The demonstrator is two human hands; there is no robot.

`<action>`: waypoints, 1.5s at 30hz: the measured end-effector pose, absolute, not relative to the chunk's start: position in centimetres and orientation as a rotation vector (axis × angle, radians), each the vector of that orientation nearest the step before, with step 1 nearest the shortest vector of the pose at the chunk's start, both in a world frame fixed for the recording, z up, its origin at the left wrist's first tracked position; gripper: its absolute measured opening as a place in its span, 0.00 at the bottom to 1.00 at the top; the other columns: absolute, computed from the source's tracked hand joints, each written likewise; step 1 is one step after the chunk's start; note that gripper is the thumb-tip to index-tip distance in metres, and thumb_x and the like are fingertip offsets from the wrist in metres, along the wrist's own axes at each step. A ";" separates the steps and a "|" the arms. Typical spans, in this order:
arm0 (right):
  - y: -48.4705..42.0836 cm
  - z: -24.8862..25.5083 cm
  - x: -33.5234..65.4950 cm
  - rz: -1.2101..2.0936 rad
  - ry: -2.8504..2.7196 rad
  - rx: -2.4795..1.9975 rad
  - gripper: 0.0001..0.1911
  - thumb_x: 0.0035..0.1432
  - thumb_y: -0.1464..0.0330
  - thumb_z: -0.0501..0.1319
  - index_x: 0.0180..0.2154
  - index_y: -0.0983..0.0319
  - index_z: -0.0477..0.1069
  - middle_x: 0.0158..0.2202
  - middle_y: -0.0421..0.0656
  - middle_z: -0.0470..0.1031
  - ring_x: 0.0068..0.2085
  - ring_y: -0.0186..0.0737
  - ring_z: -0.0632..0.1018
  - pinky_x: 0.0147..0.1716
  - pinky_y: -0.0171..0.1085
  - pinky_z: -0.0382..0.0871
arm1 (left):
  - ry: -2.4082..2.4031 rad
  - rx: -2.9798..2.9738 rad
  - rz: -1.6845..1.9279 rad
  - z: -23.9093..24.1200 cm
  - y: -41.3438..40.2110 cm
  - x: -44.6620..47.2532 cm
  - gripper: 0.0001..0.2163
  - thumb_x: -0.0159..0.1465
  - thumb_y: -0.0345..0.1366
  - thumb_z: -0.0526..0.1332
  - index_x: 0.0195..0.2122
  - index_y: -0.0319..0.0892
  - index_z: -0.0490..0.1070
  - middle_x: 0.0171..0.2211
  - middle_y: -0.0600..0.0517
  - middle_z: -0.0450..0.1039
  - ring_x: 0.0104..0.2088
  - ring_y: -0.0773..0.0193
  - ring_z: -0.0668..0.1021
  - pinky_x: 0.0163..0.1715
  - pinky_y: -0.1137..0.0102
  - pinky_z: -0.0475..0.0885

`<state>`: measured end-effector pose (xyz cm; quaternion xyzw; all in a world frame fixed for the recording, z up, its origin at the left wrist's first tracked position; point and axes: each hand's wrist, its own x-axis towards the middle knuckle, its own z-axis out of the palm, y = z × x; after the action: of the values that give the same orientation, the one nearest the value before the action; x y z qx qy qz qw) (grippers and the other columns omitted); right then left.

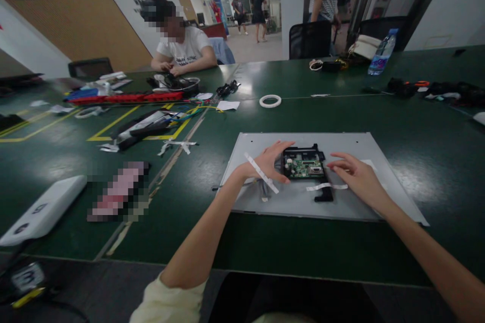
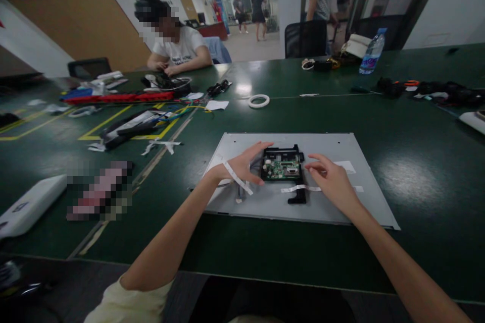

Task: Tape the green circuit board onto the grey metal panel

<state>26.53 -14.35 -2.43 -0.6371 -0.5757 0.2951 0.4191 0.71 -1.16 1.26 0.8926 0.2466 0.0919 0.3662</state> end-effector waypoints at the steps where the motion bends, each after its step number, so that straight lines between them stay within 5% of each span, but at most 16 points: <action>1: -14.4 -2.4 26.5 0.732 -1.456 -1.586 0.20 0.57 0.66 0.55 0.52 0.59 0.65 0.41 0.43 0.77 0.44 0.39 0.76 0.43 0.39 0.69 | 0.621 2.300 0.237 1.2 -1.2 0.7 0.48 0.46 0.43 0.69 0.65 0.47 0.45 0.66 0.45 0.44 0.65 0.44 0.42 0.62 0.50 0.41; 17: -14.3 -2.8 26.7 0.743 -1.505 -1.576 0.18 0.57 0.66 0.54 0.50 0.58 0.68 0.43 0.43 0.76 0.45 0.40 0.76 0.44 0.41 0.69 | 0.618 2.318 0.357 0.4 -1.1 1.3 0.44 0.46 0.40 0.68 0.64 0.48 0.49 0.63 0.44 0.52 0.62 0.46 0.57 0.61 0.52 0.47; 45: -14.5 -2.5 27.5 0.745 -1.887 -1.600 0.12 0.55 0.58 0.58 0.29 0.58 0.74 0.38 0.44 0.70 0.38 0.40 0.73 0.39 0.41 0.68 | 0.694 2.387 0.257 -0.4 -0.7 1.2 0.40 0.47 0.42 0.67 0.61 0.51 0.54 0.65 0.46 0.47 0.64 0.46 0.51 0.61 0.47 0.41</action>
<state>27.51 -14.51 -2.48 -0.5953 -0.7020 0.2771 0.2756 1.19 -0.68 -0.37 0.9062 0.2636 0.0976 0.3158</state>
